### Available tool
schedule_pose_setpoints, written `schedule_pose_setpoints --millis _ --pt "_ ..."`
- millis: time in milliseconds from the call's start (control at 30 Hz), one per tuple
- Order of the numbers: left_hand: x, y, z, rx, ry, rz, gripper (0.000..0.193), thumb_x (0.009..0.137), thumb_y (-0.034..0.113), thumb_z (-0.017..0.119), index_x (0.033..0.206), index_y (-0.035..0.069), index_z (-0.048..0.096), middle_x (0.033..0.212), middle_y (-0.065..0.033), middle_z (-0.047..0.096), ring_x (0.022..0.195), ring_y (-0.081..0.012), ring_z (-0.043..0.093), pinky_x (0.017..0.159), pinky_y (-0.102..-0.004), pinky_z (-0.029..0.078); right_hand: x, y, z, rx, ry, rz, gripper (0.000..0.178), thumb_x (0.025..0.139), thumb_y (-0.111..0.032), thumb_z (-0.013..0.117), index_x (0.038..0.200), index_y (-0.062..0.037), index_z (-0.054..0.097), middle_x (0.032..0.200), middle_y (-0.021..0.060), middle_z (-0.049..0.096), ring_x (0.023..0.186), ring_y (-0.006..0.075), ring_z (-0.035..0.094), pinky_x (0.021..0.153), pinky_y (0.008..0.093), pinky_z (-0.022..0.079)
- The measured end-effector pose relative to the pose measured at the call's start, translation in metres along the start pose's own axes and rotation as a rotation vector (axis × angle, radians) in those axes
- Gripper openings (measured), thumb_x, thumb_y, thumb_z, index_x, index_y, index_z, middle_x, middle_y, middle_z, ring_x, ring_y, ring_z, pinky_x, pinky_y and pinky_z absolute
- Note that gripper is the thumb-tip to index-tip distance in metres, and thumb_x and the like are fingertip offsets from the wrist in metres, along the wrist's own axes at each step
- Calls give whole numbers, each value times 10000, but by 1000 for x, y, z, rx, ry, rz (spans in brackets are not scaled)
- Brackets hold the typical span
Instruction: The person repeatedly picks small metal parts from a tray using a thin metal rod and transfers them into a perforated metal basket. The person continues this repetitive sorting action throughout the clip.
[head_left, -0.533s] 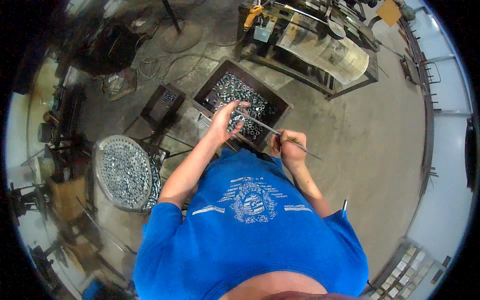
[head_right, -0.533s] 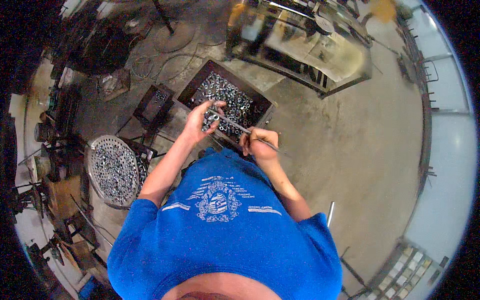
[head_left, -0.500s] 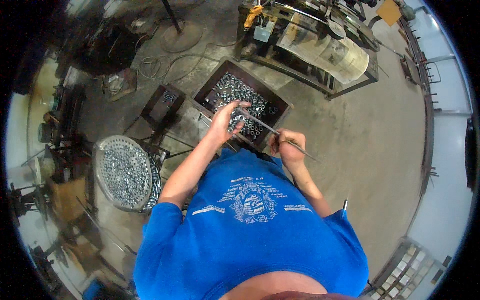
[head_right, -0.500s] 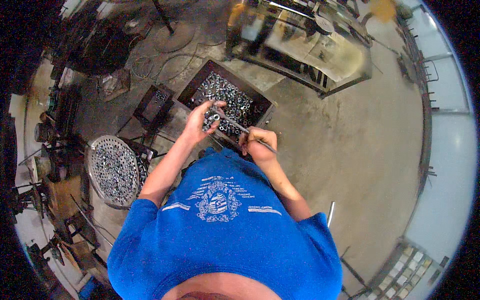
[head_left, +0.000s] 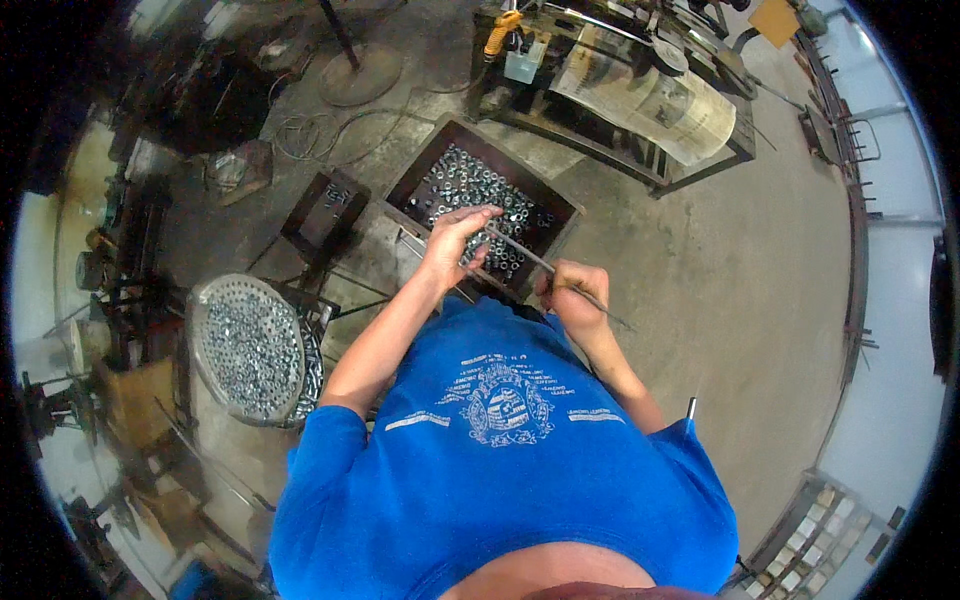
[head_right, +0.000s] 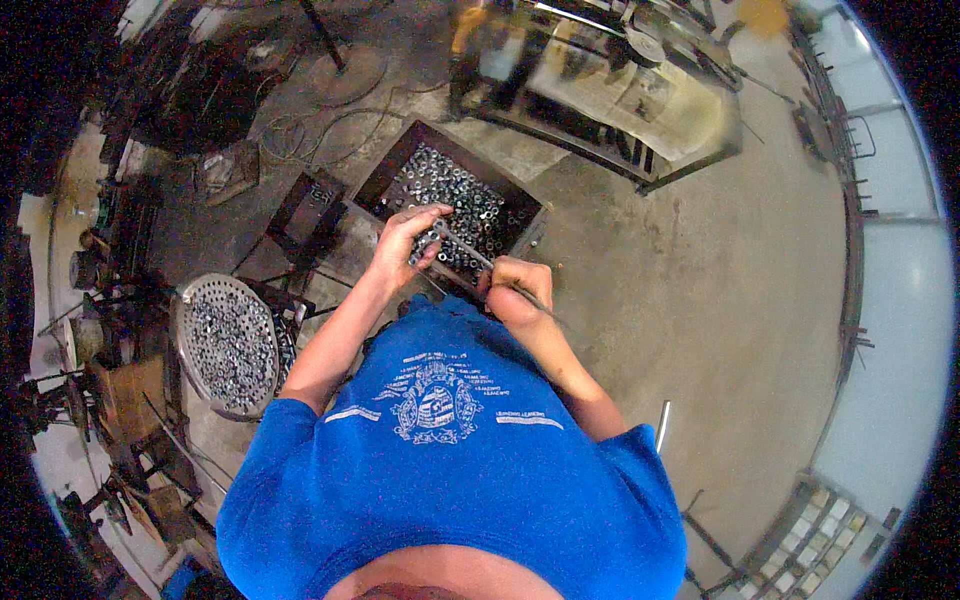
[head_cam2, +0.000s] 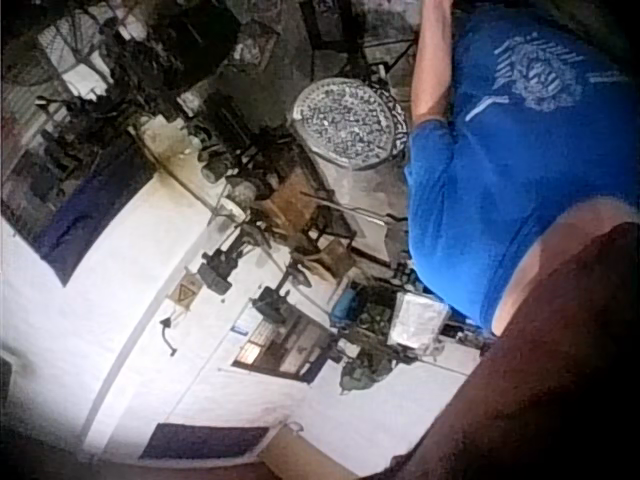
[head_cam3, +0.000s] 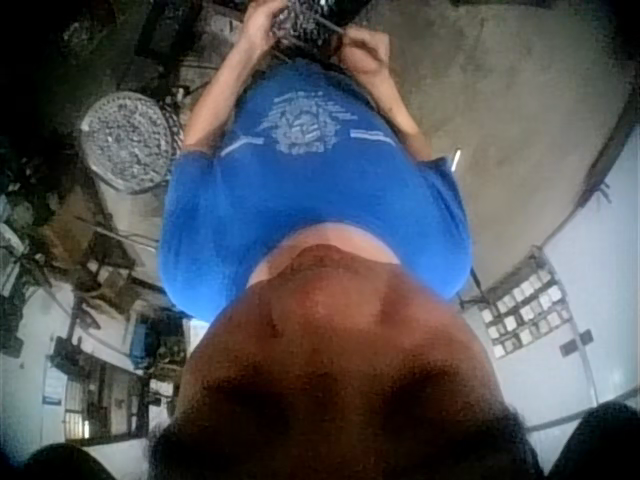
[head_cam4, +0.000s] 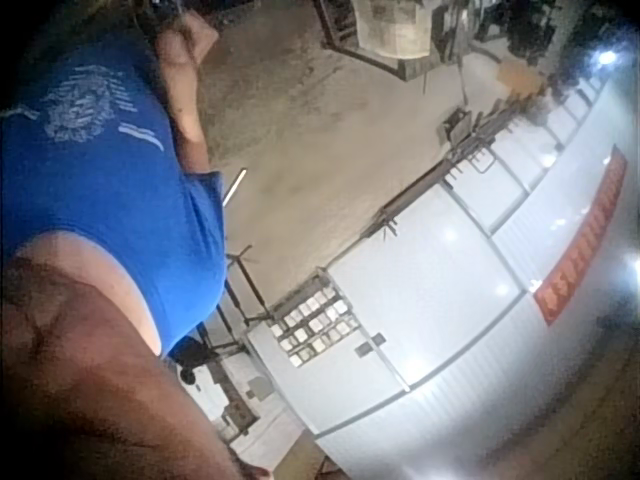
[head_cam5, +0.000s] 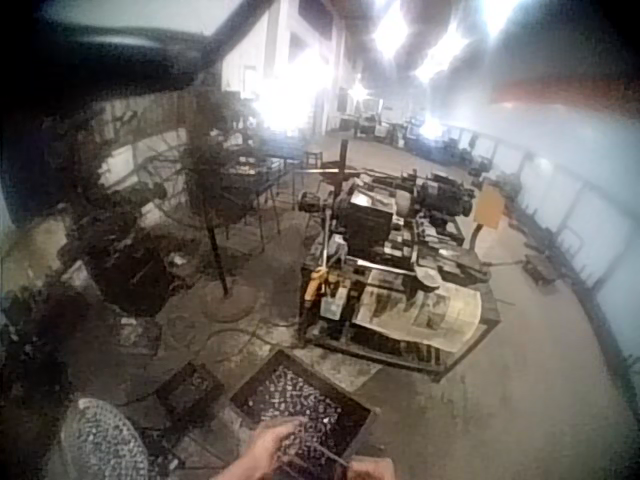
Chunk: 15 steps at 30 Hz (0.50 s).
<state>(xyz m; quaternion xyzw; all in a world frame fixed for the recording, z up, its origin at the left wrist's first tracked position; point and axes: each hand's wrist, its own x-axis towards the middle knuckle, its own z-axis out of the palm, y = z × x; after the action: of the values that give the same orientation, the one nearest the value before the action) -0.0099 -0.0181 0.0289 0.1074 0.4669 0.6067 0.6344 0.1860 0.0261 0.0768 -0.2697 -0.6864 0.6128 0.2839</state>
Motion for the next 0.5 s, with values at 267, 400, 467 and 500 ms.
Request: schedule_pose_setpoints --millis 267,400,467,500 --pt "4 -6 2 -200 -113 20 311 822 240 585 1051 36 531 664 -39 506 457 -83 420 343 -185 272 -2 41 10 1077 274 304 76 693 -135 436 655 -83 396 674 151 502 542 184 417 491 318 380" --pt "3 -24 17 -148 -139 -24 246 821 230 588 991 60 541 681 -29 523 466 -78 422 347 -180 270 10 38 24 1172 244 319 120 732 -163 425 646 -93 379 697 131 490 588 180 415 527 301 372" --pt "3 -31 21 -156 -141 -30 209 810 224 600 944 73 546 677 -22 535 466 -78 424 347 -180 269 14 31 26 1091 273 341 121 730 -169 427 646 -96 379 691 128 485 583 178 404 518 298 363" --pt "2 -26 23 -156 -97 -18 216 797 224 619 933 72 549 678 -18 534 469 -79 432 350 -183 275 16 29 27 1051 287 349 121 729 -172 428 646 -98 379 688 126 483 580 177 399 514 296 358"
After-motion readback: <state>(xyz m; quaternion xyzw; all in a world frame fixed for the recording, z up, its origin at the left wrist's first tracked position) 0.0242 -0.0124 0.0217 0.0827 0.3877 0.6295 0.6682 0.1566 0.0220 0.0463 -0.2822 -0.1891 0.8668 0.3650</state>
